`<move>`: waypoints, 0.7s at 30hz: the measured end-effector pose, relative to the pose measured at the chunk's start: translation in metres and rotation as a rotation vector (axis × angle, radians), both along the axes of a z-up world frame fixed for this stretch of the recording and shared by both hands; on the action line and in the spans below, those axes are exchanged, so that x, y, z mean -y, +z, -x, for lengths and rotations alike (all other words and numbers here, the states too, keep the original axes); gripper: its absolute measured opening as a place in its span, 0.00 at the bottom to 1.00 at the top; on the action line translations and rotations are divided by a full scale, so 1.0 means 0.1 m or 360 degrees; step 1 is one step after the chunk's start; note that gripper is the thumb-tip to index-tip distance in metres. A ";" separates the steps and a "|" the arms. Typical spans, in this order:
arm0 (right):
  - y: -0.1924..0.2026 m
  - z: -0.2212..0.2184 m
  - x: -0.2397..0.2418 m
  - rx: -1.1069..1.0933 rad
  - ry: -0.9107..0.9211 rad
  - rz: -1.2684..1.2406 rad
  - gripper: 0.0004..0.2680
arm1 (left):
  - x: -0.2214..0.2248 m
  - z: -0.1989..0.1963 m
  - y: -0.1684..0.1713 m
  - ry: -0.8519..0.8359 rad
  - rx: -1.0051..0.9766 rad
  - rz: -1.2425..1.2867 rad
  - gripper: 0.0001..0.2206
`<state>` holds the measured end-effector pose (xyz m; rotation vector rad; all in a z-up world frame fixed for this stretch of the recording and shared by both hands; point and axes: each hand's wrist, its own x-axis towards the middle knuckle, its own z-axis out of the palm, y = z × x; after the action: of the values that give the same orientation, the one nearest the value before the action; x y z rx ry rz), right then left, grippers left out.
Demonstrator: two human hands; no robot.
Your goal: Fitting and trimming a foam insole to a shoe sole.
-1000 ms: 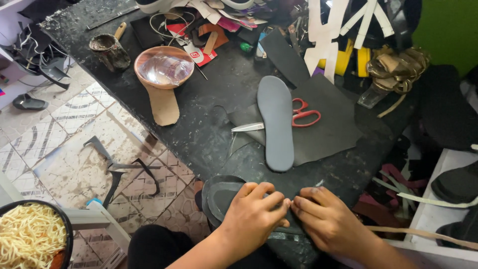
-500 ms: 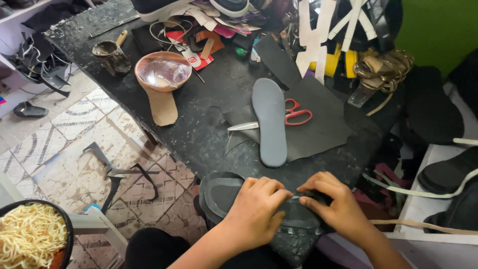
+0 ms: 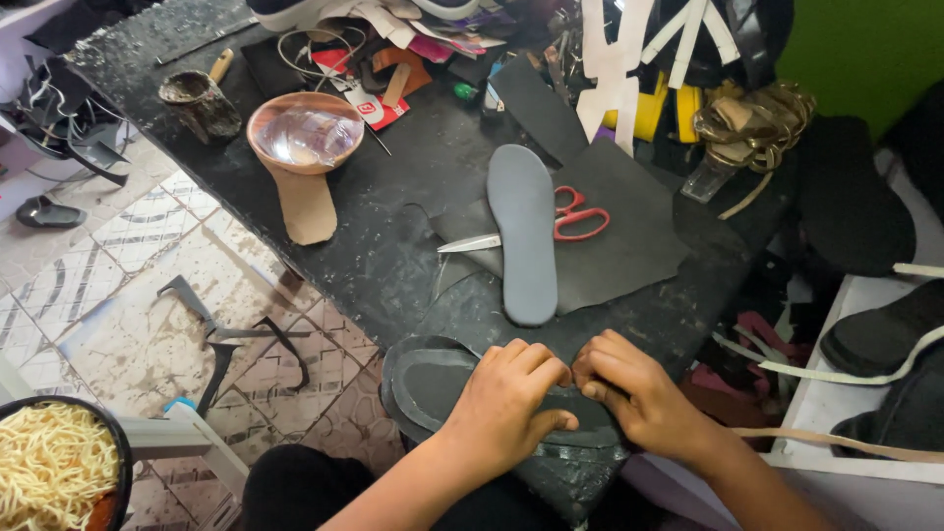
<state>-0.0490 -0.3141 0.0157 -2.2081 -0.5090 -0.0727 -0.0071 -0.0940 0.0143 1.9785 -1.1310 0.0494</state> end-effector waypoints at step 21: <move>0.00 0.27 0.09 0.0033 -0.0425 -0.0017 0.10 | -0.06 0.06 -0.03 -0.0075 0.0333 0.0037 0.14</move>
<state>-0.0760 -0.3235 0.0156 -2.2547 -0.2217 -0.2390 -0.0133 -0.0880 0.0114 1.9593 -1.3039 0.2491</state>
